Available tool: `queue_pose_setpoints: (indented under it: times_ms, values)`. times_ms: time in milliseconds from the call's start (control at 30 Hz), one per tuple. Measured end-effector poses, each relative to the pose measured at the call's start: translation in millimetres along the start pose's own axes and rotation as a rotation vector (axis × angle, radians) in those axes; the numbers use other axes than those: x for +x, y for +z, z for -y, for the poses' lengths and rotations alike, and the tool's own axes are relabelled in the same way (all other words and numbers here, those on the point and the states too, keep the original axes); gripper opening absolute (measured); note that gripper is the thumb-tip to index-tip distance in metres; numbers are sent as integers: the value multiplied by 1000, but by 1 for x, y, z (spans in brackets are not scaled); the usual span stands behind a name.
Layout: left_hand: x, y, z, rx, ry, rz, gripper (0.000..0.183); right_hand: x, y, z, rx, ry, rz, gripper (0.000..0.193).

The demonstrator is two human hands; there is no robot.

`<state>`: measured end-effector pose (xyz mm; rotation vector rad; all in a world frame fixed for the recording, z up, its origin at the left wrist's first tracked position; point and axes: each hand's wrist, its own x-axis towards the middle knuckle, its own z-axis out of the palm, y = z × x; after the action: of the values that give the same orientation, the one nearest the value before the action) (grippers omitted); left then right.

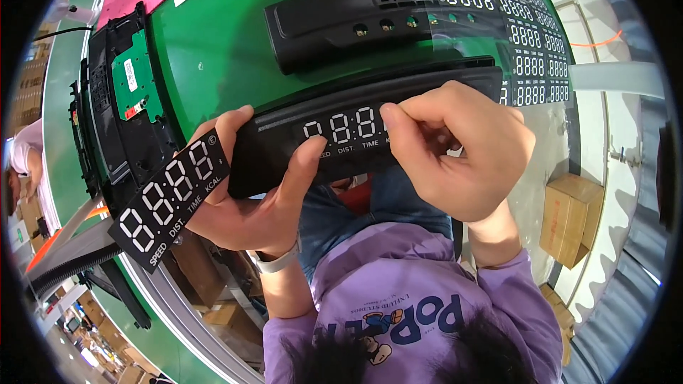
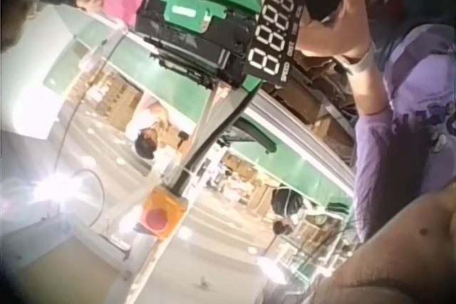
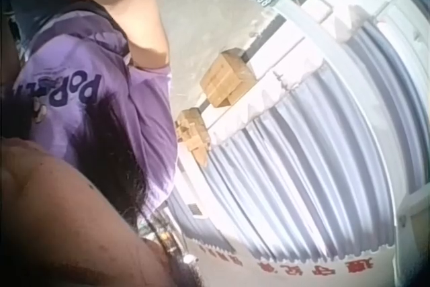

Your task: Assembling digital display panels by peeling and applying labels to the screens.

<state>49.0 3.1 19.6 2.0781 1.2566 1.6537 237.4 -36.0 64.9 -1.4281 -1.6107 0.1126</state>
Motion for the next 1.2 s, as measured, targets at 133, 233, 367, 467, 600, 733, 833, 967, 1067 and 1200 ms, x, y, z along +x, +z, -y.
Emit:
queue_pose_setpoints:
  times_ms: [133,233,367,467,600,733,833,967,1067,1200]
  values:
    - [-2,0,1,-3,12,4,101,2,-2,3,17,2,22,15]
    - [-3,2,1,-47,-13,-26,100,0,2,-1,-21,-26,-9,19]
    - [1,0,-1,24,4,4,99,0,3,2,-23,-4,-11,19]
    - [2,-2,-4,78,-16,45,98,1,2,6,1,58,-9,16]
    - [3,0,-3,74,30,37,96,11,-19,-4,-261,-26,26,25]
    - [5,8,-4,-19,-52,-76,90,16,-12,-17,-258,17,-47,36]
    - [11,12,-12,-155,-64,-182,62,11,-9,-12,-238,-29,-21,34]
    - [10,3,-10,-8,-107,-3,40,8,-12,-7,-268,-99,85,34]
    - [8,5,-2,130,-99,5,32,5,-33,-31,-183,101,-65,25]
    - [14,-2,-14,321,-183,118,38,4,-47,-25,-154,-143,107,43]
